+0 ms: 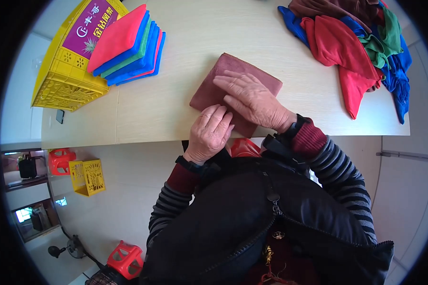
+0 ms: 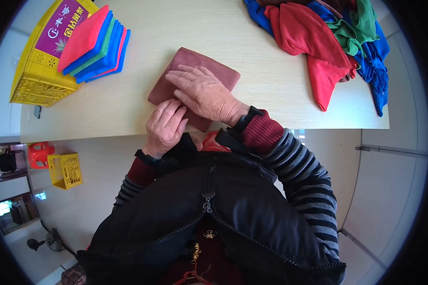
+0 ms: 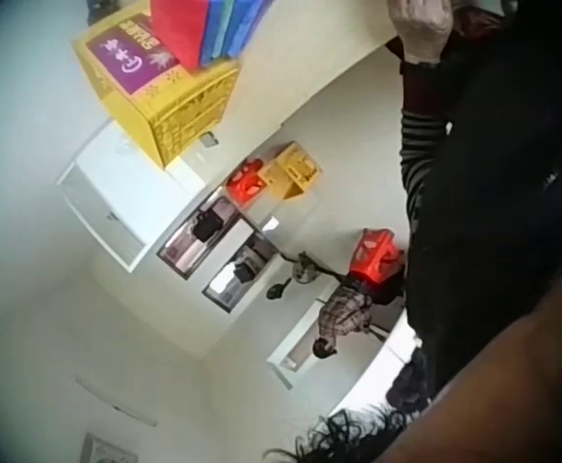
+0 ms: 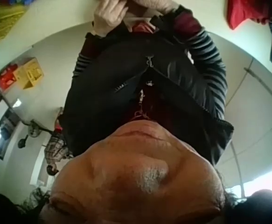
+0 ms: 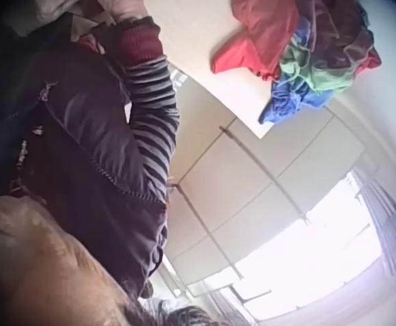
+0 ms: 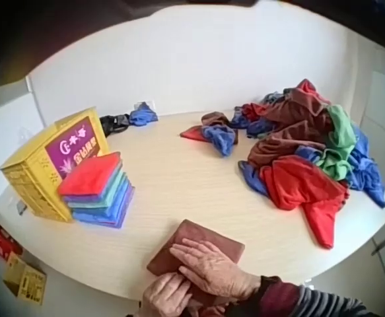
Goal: The person picks up a brown cloth from a pile, spreads it flat on the table, and folds it into a smaller rectangle. They then fold the cloth again into a square and press down on the surface to smooth it.
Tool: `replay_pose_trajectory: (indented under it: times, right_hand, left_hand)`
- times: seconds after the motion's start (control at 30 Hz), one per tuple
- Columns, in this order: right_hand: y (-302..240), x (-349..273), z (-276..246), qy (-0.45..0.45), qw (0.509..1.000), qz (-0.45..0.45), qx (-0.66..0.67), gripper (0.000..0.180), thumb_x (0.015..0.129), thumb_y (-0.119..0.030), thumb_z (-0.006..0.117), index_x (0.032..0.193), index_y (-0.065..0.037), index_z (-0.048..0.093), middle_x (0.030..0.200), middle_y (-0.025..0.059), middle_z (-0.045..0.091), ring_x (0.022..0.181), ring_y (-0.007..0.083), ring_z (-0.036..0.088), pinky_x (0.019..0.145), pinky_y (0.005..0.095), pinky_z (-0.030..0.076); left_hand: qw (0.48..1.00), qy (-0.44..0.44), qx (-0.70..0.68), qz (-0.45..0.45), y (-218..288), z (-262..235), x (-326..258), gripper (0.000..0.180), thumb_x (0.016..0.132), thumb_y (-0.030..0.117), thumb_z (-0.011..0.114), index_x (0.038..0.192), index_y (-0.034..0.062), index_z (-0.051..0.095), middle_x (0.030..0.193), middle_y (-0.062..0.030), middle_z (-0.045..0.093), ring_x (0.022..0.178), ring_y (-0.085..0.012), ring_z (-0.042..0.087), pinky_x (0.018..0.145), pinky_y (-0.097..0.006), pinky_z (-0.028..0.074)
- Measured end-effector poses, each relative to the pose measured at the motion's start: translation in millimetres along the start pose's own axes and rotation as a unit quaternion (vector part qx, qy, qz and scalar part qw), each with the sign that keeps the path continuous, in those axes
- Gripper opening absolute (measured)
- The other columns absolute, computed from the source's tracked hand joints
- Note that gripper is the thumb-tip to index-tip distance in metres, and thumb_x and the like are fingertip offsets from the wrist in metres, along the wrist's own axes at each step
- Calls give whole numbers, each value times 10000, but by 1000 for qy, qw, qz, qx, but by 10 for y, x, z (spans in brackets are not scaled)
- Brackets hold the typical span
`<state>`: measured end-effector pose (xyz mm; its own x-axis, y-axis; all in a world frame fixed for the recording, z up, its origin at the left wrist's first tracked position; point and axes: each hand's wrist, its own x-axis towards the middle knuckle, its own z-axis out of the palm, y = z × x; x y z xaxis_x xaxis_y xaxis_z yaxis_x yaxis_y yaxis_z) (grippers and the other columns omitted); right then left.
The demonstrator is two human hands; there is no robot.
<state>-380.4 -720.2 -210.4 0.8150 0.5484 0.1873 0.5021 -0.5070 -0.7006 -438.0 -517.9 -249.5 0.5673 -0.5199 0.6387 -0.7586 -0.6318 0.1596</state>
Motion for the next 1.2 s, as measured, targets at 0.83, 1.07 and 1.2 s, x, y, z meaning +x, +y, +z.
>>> replay_pose_trajectory:
  times: [0.83,1.07,1.2]
  right_hand:
    - [179,248,-217,21,912,8,-409,579,1058,-469,380,1531,-136,406,1601,100,359,1521,316,235,1241,501,154]
    - [-4,351,235,-127,964,-80,-221,567,1057,-472,383,1522,-150,429,1580,100,395,1512,300,259,1239,501,156]
    - [323,386,97,-64,956,-81,-273,568,1061,-473,368,1519,-142,432,1579,103,395,1507,310,270,1236,512,161]
  left_hand:
    - [1000,26,2,11,6,43,-111,336,838,126,712,1142,-16,688,1154,-162,673,1121,-327,637,1003,-422,517]
    - [999,36,2,22,-11,90,-169,312,837,112,703,1119,-19,694,1154,-166,671,1126,-332,634,997,-426,523]
    - [1000,28,-11,6,30,28,-104,339,772,77,743,1099,-5,703,1138,-162,685,1089,-333,660,966,-409,530]
